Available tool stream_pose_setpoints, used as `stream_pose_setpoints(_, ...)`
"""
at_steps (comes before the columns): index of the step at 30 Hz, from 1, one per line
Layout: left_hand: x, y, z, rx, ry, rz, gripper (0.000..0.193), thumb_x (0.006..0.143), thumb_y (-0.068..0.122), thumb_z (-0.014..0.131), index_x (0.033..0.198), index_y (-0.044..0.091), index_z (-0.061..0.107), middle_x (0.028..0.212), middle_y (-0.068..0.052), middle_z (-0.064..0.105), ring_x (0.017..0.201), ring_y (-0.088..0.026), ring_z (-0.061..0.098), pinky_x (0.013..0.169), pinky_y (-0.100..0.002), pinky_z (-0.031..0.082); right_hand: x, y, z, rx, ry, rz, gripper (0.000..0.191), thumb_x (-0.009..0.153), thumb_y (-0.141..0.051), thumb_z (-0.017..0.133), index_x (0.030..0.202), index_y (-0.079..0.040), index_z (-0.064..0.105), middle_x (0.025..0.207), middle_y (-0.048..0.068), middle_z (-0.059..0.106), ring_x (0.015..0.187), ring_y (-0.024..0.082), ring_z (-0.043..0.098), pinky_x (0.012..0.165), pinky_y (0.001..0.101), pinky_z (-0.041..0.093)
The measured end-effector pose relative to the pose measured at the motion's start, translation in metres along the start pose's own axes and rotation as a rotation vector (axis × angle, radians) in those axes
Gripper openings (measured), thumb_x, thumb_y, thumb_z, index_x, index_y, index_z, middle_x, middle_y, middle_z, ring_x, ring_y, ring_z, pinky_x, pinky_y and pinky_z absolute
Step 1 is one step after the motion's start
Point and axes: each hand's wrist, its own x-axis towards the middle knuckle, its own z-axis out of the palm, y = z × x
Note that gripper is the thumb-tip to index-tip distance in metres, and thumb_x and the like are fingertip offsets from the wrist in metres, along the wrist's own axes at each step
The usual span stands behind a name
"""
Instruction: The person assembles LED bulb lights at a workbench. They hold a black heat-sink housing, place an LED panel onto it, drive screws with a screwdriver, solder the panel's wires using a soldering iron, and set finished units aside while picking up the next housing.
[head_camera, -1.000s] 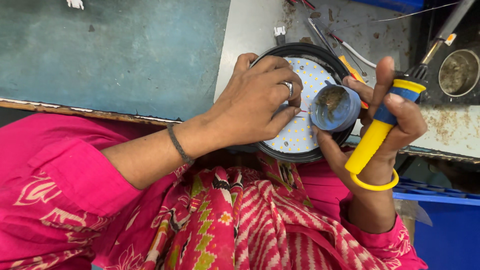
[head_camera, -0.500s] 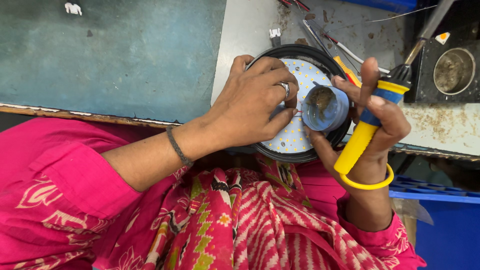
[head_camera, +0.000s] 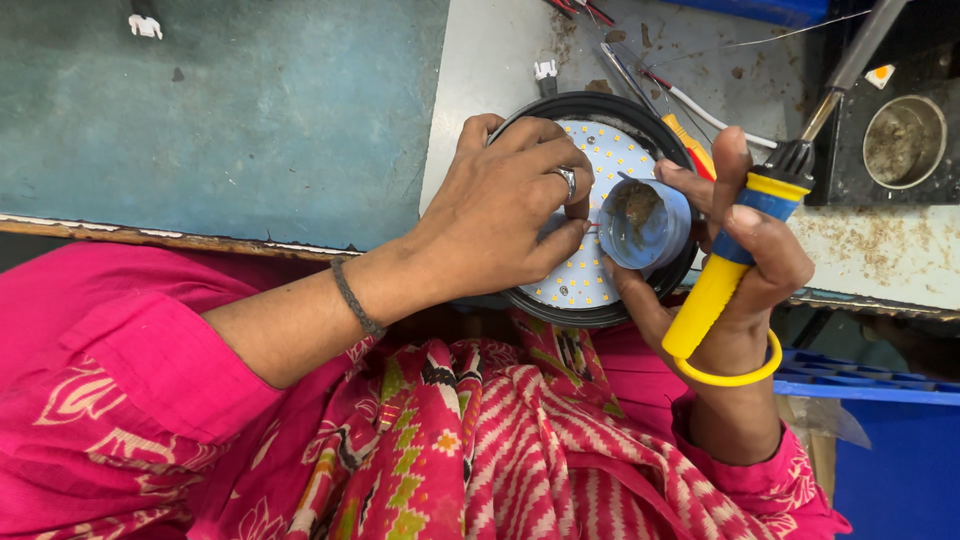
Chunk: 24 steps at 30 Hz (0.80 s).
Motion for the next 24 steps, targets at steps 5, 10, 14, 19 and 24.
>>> stream_pose_setpoints(5, -0.0003, 0.0000, -0.0006, 0.005, 0.002, 0.000, 0.014, 0.084, 0.023, 0.076, 0.089, 0.013, 0.069, 0.113, 0.001, 0.067, 0.123, -0.023, 0.056, 0.102, -0.053, 0.034, 0.0001, 0.0003, 0.0012, -0.019, -0.001, -0.016, 0.087, 0.091, -0.001, 0.088, 0.139, -0.023, 0.019, 0.168, 0.022, 0.026, 0.136, 0.035, 0.063, 0.113, 0.0401, 0.056)
stream_pose_setpoints(10, 0.0000, -0.0001, -0.0004, -0.002, -0.001, -0.008, 0.012, 0.083, 0.023, 0.076, 0.087, 0.013, 0.069, 0.112, 0.001, 0.067, 0.123, -0.023, 0.056, 0.101, -0.053, 0.034, 0.0026, 0.0002, 0.0011, -0.026, -0.002, -0.029, 0.087, 0.090, -0.001, 0.088, 0.138, -0.023, 0.019, 0.168, 0.023, 0.026, 0.134, 0.035, 0.065, 0.112, 0.0397, 0.059)
stream_pose_setpoints(14, -0.0003, -0.0004, -0.0008, 0.006, 0.007, -0.005, 0.012, 0.084, 0.022, 0.076, 0.088, 0.013, 0.069, 0.111, 0.001, 0.067, 0.123, -0.023, 0.057, 0.100, -0.052, 0.035, 0.0023, -0.0041, -0.0006, -0.016, -0.010, -0.003, 0.088, 0.090, 0.000, 0.088, 0.138, -0.023, 0.018, 0.168, 0.023, 0.026, 0.135, 0.036, 0.064, 0.113, 0.0408, 0.059)
stream_pose_setpoints(19, -0.0005, -0.0009, -0.0006, -0.001, 0.009, -0.005, 0.011, 0.084, 0.021, 0.076, 0.086, 0.013, 0.068, 0.110, 0.002, 0.067, 0.122, -0.022, 0.057, 0.100, -0.052, 0.035, 0.0030, -0.0065, -0.0015, -0.015, -0.018, -0.006, 0.089, 0.089, 0.002, 0.088, 0.138, -0.023, 0.018, 0.167, 0.023, 0.025, 0.135, 0.036, 0.063, 0.111, 0.0410, 0.060)
stream_pose_setpoints(24, -0.0011, -0.0015, -0.0004, 0.005, 0.010, -0.003, 0.012, 0.085, 0.021, 0.075, 0.088, 0.013, 0.068, 0.110, 0.002, 0.067, 0.122, -0.022, 0.057, 0.100, -0.051, 0.035, 0.0020, -0.0074, -0.0023, 0.019, -0.020, 0.015, 0.090, 0.089, 0.003, 0.087, 0.139, -0.024, 0.018, 0.169, 0.022, 0.024, 0.137, 0.036, 0.062, 0.113, 0.0421, 0.059)
